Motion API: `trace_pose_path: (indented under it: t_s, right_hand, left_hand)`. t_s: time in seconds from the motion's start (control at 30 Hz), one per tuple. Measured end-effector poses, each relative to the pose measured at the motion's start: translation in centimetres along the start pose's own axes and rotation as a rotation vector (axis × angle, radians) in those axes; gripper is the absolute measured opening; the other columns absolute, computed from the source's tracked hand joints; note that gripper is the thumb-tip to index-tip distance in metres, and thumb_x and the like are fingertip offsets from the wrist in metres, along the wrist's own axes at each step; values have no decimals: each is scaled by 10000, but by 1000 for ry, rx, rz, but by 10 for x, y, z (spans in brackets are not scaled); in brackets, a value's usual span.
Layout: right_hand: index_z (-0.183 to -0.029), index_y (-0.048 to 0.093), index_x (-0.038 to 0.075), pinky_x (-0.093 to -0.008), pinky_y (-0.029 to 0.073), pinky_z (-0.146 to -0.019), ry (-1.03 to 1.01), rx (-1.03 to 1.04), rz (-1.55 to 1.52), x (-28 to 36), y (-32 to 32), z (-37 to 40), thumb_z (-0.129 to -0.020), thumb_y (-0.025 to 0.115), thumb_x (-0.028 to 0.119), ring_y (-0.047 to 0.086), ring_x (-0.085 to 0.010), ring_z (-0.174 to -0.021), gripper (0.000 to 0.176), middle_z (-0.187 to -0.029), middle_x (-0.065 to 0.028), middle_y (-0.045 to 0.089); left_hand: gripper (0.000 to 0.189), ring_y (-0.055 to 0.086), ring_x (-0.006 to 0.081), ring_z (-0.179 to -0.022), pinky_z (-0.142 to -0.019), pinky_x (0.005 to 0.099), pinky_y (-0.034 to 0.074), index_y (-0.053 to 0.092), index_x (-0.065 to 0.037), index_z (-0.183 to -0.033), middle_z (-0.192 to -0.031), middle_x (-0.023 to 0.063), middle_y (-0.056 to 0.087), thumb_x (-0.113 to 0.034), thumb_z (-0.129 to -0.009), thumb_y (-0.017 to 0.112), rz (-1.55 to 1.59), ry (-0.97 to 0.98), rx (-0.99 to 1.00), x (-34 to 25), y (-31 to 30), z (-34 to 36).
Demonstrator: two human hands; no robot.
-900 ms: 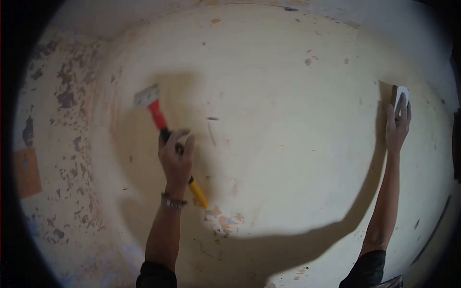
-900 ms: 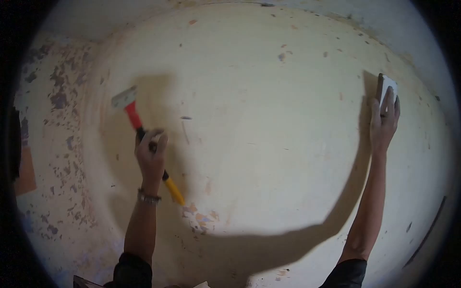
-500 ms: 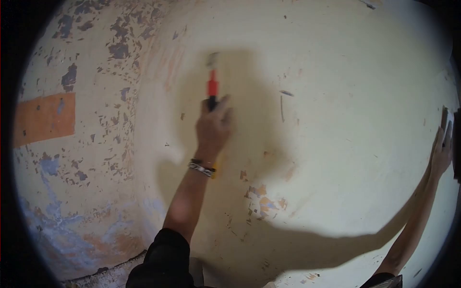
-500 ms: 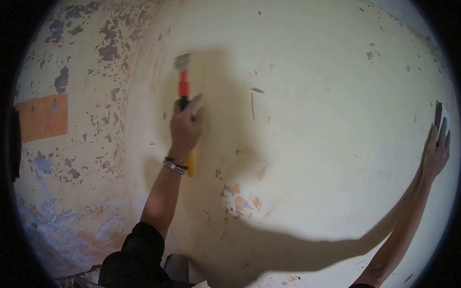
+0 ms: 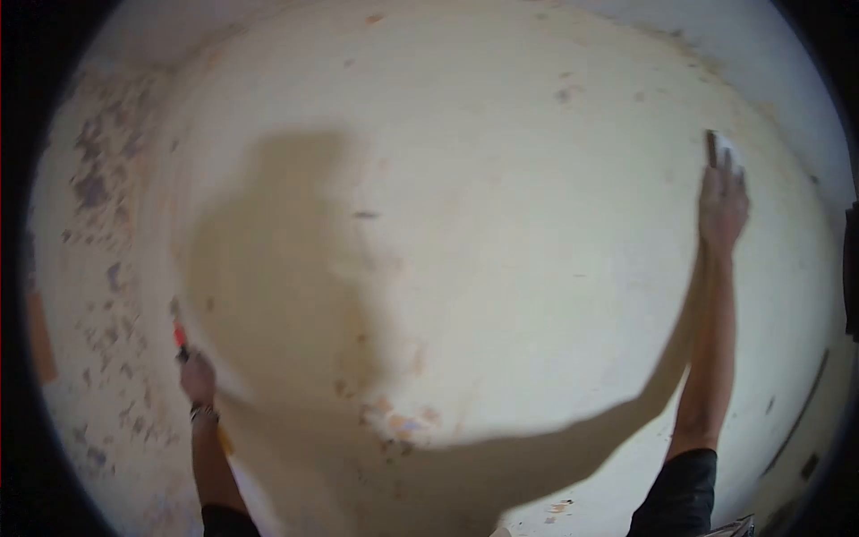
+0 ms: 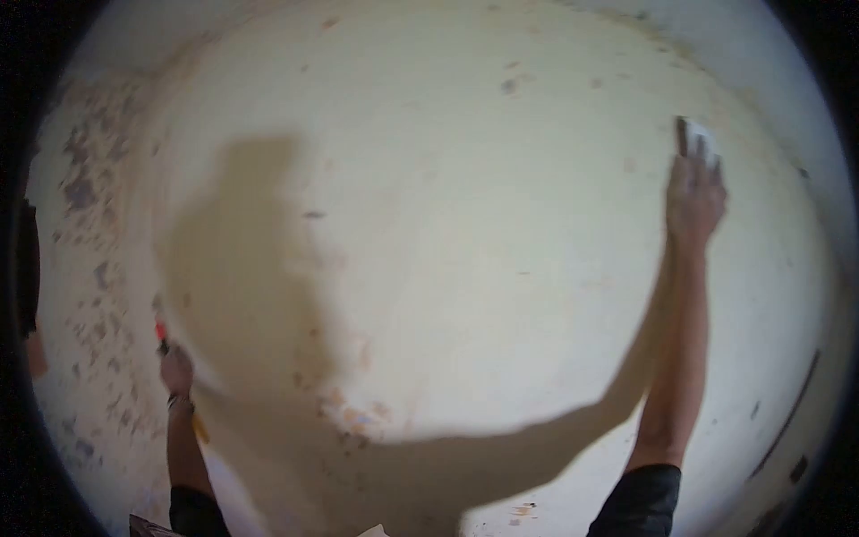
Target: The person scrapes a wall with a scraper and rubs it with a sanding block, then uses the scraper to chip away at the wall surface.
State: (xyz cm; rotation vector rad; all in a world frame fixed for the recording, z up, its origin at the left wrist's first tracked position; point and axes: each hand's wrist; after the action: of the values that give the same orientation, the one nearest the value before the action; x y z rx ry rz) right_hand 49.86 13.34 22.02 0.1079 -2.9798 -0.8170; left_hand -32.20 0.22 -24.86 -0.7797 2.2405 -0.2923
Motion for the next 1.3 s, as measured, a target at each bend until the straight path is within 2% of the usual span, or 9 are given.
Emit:
trace_pose_path:
  t_s: [0.07,0.27,0.37,0.47,0.57,0.8,1.07,1.23,1.3]
  right_hand:
    - [-1370,499,157,-478,315,-1070,126,35,-116,-7,0,-11,-924,496,412,423,-410,-1282,514,-1369,-226,480]
    - [-1385,468,279,-474,382,-1021,371,150,111,-2,41,-92,-930,393,466,485,-360,-1238,498,-1356,-177,504]
    - [-1369,474,327,-488,447,-942,284,426,78,110,52,-131,-919,371,439,532,-366,-1181,475,-1354,-182,496]
    - [-1432,387,218,-559,380,-982,318,35,256,233,80,-122,-908,417,430,480,-501,-1182,566,-1406,-185,450]
    - [-1445,381,221,-592,252,-1053,259,172,46,225,51,-118,-910,419,307,355,-543,-1268,543,-1488,-153,356]
    - [-1359,481,181,-568,313,-1017,280,85,-69,92,56,-111,-869,482,283,477,-433,-1182,500,-1393,-146,465]
    - [-1295,535,96,-519,310,-1041,-113,84,-337,338,50,-100,-866,437,180,448,-403,-1241,448,-1377,-239,453]
    - [-1153,593,100,-488,455,-787,3,46,-18,187,82,-115,-904,453,257,640,-328,-850,326,-1013,-164,647]
    - [-1214,581,129,-513,478,-787,147,129,19,112,36,-110,-925,428,322,632,-344,-923,380,-1060,-133,635]
  left_hand:
    - [291,613,424,-920,-715,499,541,565,-65,-1177,-1227,277,485,-224,-962,451,-41,60,9,-9,-9,2]
    - [324,607,423,-942,-739,474,547,518,-52,-1237,-1220,264,474,-239,-1004,392,21,-16,-13,-8,13,5]
    - [343,607,424,-945,-746,474,547,502,-42,-1250,-1218,263,472,-255,-1016,370,81,-61,-57,-11,16,6]
    - [359,607,423,-944,-757,476,544,486,-35,-1262,-1230,258,470,-268,-1022,357,133,-128,-38,-14,10,14]
    - [374,610,412,-943,-778,477,539,472,-21,-1262,-1276,237,454,-282,-1025,348,229,-177,-81,-18,14,6]
    - [489,605,446,-940,-781,519,495,379,-23,-1301,-1097,257,587,-410,-1003,352,325,-307,-42,-29,3,13]
    - [508,591,474,-984,-827,517,476,376,-41,-1307,-1099,270,611,-437,-989,364,462,-525,-7,-41,-16,11]
    - [475,589,469,-973,-823,520,480,403,-34,-1262,-1118,257,606,-423,-995,351,485,-511,-110,-30,10,10]
    - [460,588,460,-974,-822,516,484,419,-29,-1243,-1161,253,577,-412,-996,353,438,-464,-85,-25,23,9]
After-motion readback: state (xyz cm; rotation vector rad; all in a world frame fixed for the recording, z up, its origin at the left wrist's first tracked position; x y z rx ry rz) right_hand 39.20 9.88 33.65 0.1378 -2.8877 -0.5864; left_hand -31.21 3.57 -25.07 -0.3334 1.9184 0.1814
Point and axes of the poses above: each hand's wrist, its own z-axis away from the middle knuckle, its own y-axis out of the palm, x = y × z
